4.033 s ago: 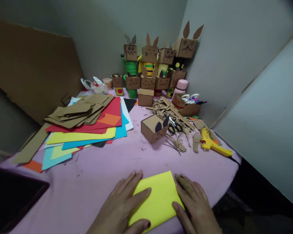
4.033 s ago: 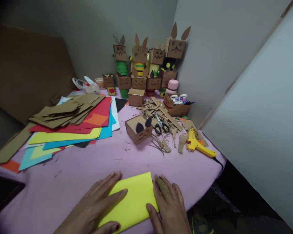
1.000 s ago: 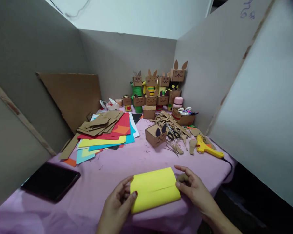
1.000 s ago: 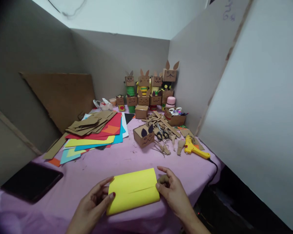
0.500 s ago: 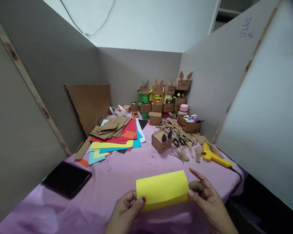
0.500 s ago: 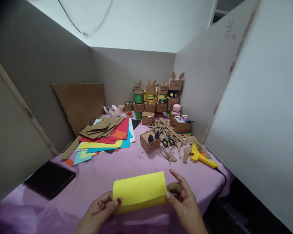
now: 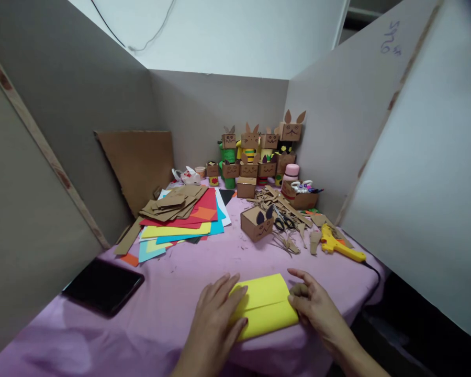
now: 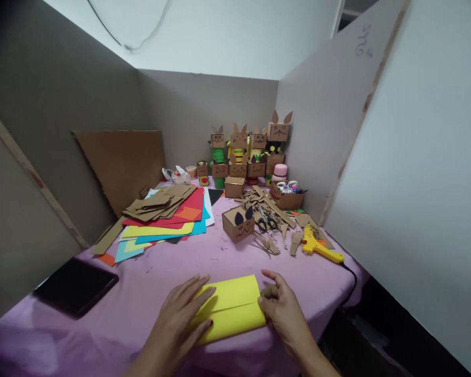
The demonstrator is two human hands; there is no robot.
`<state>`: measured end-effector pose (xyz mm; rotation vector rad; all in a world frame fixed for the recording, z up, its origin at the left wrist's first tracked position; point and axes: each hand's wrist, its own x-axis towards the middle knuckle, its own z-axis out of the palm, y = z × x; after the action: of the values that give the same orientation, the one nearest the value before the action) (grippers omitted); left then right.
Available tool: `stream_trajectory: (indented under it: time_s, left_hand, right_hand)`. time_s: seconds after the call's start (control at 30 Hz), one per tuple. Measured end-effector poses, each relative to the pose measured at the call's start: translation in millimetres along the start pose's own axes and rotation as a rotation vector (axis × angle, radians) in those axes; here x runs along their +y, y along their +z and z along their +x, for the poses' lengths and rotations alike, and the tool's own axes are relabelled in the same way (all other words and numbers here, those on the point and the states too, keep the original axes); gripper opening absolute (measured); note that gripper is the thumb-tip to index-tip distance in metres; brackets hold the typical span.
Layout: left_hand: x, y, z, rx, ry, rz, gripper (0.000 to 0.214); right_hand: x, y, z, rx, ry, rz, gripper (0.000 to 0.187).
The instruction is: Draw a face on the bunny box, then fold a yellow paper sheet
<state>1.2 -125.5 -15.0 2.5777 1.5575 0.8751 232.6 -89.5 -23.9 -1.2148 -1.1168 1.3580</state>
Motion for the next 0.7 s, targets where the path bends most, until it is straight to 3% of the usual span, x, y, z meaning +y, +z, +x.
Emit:
stream_trajectory:
  time_s: [0.13, 0.27, 0.37, 0.43, 0.5, 0.6, 0.7]
  left_hand:
    - [2.0, 5.2, 14.6, -0.196, 0.013, 0.043, 0.037]
    - [-2.1, 12.8, 16.0, -0.162, 0.047, 0.063, 0.033]
    - [-6.7, 16.8, 13.5, -0.130, 0.098, 0.095, 0.028]
    - [-8.6, 17.8, 12.9, -0.116, 0.126, 0.105, 0.026]
    - [-8.9, 17.1, 14.1, -0.108, 0.127, 0.096, 0.026]
    - [-7.3, 12.5, 19.5, -0.124, 0.060, 0.037, 0.027]
    - [-6.0, 4.9, 27.1, -0.144, -0.036, -0.085, 0.029]
  right_hand:
    - [3.9, -1.5, 5.0, -0.008, -0.007, -0.057, 0.052]
    - [5.8, -5.5, 8.4, -0.034, -0.010, -0.131, 0.043]
    - [5.3, -11.1, 2.9, -0.022, -0.100, -0.376, 0.035]
    - [5.1, -15.6, -5.4, 0.036, -0.324, -0.642, 0.032]
    - [5.7, -18.9, -14.4, 0.047, -0.635, -0.847, 0.027]
    - [8.2, -19.3, -22.5, -0.095, -1.033, -1.033, 0.022]
    - [11.8, -16.6, -22.3, -0.204, -1.168, -1.154, 0.026]
